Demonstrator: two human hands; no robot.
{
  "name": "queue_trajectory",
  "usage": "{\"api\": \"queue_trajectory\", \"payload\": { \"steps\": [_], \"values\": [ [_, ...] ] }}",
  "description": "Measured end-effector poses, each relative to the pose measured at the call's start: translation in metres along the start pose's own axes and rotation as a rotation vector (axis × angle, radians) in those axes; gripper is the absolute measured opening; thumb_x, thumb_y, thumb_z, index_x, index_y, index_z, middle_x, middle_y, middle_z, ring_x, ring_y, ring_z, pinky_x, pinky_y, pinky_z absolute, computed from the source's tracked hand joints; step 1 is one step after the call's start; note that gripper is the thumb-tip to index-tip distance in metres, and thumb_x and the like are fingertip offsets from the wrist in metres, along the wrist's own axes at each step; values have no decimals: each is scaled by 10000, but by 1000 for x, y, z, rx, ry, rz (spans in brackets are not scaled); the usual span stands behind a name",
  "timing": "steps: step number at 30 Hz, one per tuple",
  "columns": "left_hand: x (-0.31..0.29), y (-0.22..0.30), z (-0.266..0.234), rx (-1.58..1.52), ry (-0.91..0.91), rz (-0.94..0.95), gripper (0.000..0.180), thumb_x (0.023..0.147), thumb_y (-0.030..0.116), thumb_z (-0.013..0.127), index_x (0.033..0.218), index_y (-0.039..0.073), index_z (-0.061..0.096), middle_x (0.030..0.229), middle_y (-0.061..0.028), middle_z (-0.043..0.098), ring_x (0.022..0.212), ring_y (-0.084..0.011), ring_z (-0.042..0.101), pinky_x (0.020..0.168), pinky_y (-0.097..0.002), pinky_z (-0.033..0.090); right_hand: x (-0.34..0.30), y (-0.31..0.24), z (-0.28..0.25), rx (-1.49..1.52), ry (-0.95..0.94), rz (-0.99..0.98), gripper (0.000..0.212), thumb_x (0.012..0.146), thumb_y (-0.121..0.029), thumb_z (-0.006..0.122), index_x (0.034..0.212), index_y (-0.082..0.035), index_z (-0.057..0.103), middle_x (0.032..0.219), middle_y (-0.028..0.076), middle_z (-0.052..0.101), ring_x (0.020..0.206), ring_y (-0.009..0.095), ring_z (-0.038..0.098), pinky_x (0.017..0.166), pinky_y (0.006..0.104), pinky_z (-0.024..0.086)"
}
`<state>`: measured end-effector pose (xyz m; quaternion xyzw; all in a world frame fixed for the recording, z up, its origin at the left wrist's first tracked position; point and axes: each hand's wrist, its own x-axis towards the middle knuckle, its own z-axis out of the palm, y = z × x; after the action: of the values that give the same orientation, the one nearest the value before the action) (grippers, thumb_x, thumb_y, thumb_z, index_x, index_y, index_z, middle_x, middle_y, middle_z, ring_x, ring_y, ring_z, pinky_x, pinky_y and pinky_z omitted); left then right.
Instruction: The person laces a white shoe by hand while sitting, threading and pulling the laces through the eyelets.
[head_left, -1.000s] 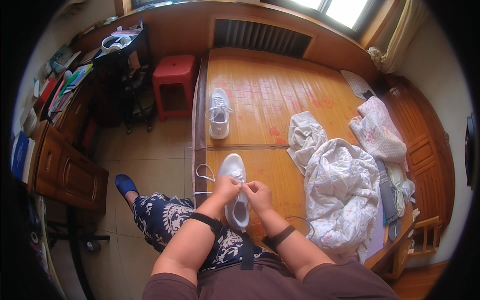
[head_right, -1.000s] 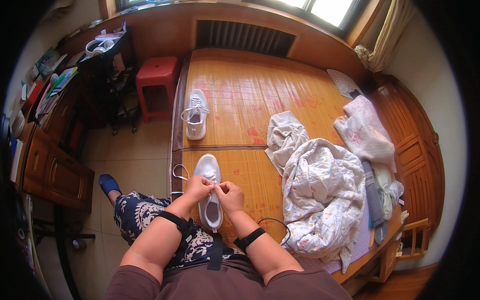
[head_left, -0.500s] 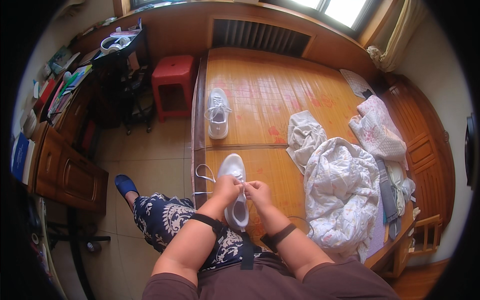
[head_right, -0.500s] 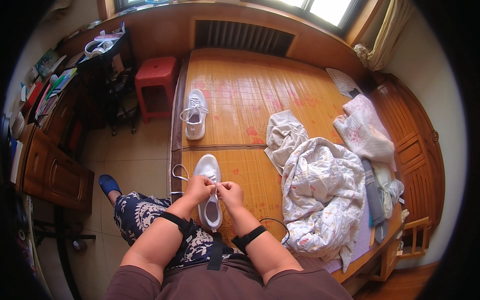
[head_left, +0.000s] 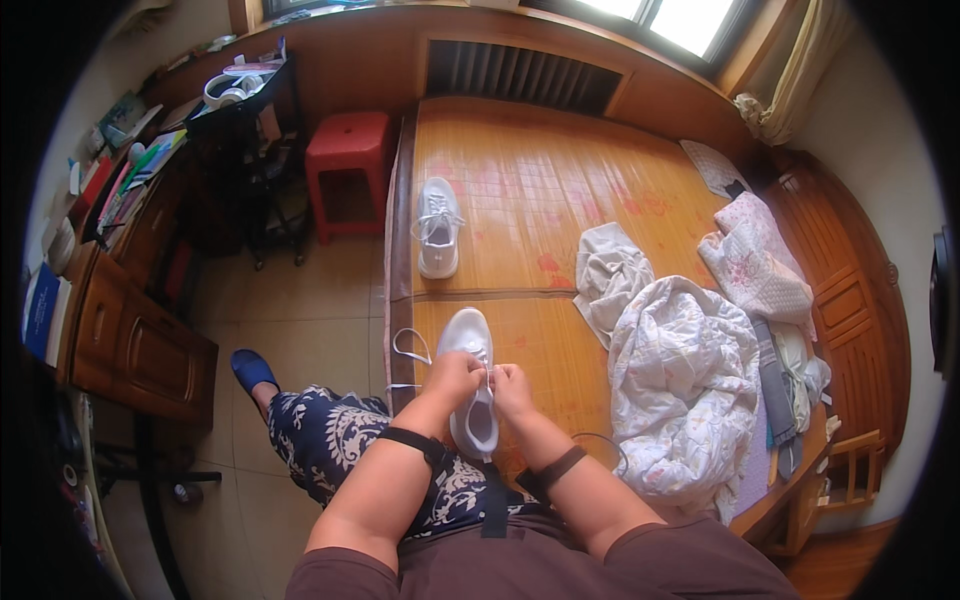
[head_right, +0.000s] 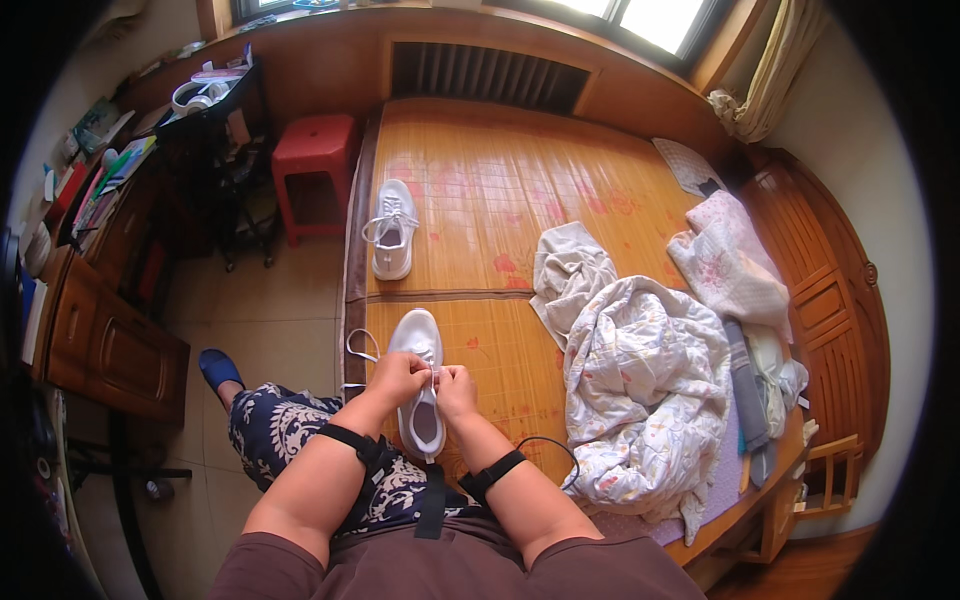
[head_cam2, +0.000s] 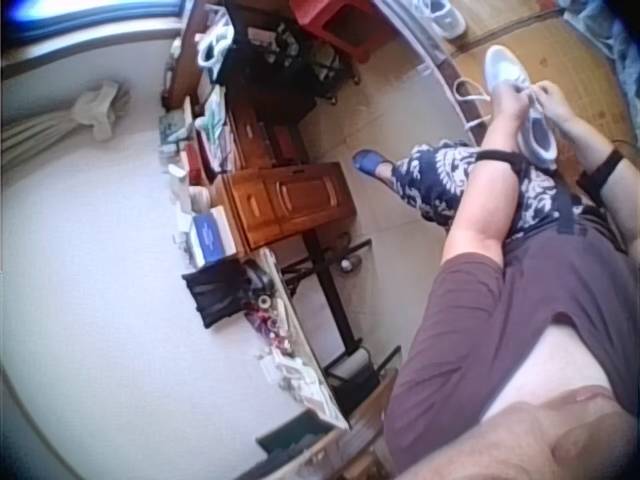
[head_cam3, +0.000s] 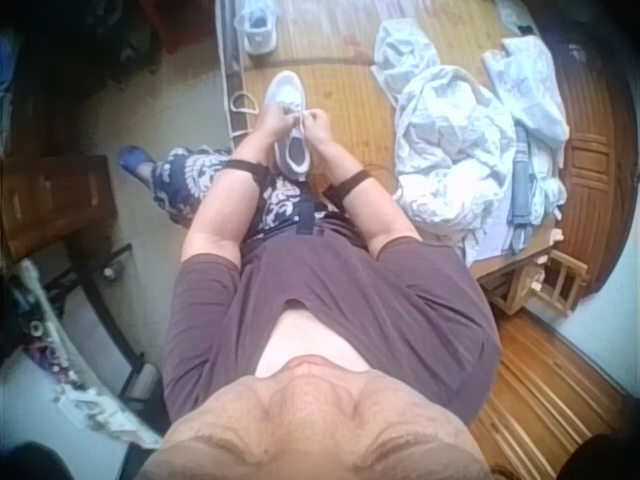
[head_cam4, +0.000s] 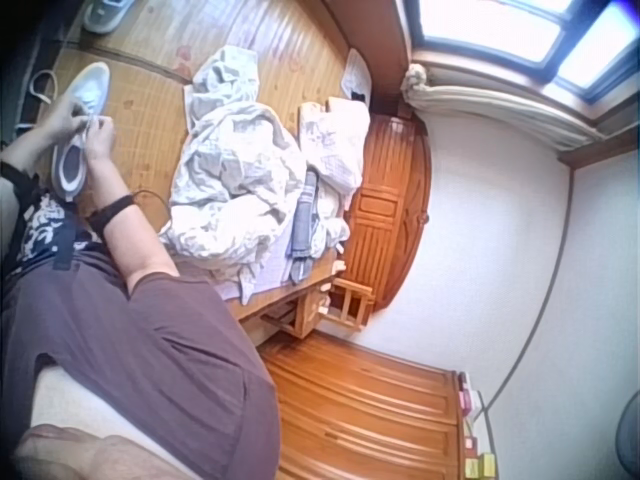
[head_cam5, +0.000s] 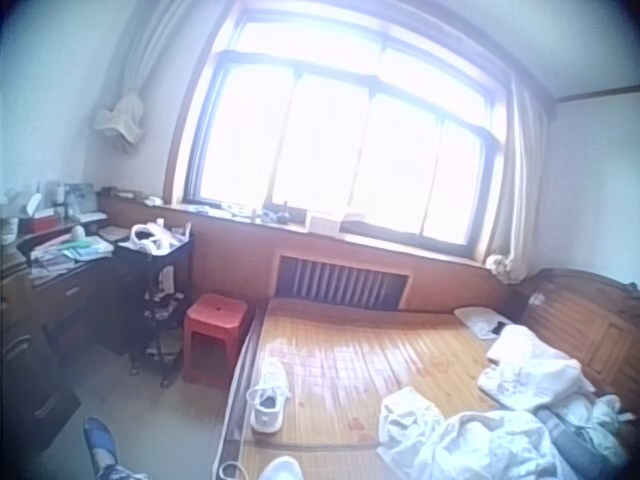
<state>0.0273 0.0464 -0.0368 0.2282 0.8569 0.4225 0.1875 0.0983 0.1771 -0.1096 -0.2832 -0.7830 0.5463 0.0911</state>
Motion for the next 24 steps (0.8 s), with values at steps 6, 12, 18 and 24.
{"api": "queue_trajectory", "payload": {
  "steps": [6, 12, 18, 24],
  "values": [
    [-8, 5, -10, 92, -3, -56, 190, 784, 219, 743, 885, 58, 741, 823, -139, 711, 764, -253, 694, 702, -344, 532, 14, -1, -38, 310, 78, 248, 339, 988, -211, 460, 736, -21, 582, 666, 57, 599, 530, 127, 545, 481, 265, 458],
    [-4, 7, -7, 24, -49, -85, 185, 796, 205, 740, 902, 54, 742, 843, -144, 714, 783, -255, 695, 710, -348, 530, 38, 17, -88, 139, 346, 277, 276, 982, -180, 491, 791, -1, 577, 647, 59, 590, 556, 159, 577, 543, 309, 493],
    [-6, -1, -9, 41, -27, -71, 190, 797, 205, 742, 903, 48, 742, 832, -145, 713, 771, -249, 695, 707, -347, 530, 16, -19, -53, -498, 696, -328, 207, 894, -245, 592, 893, -46, 650, 936, 108, 653, 993, 300, 587, 884, 463, 435],
    [-7, 7, -13, 4, -53, -64, 207, 824, 245, 684, 900, 61, 743, 848, -176, 696, 807, -324, 677, 740, -405, 517, 1, -49, -41, -694, -80, -316, 180, 891, -311, 591, 946, -156, 663, 1065, 75, 626, 1046, 329, 545, 864, 520, 398]
  ]
}}
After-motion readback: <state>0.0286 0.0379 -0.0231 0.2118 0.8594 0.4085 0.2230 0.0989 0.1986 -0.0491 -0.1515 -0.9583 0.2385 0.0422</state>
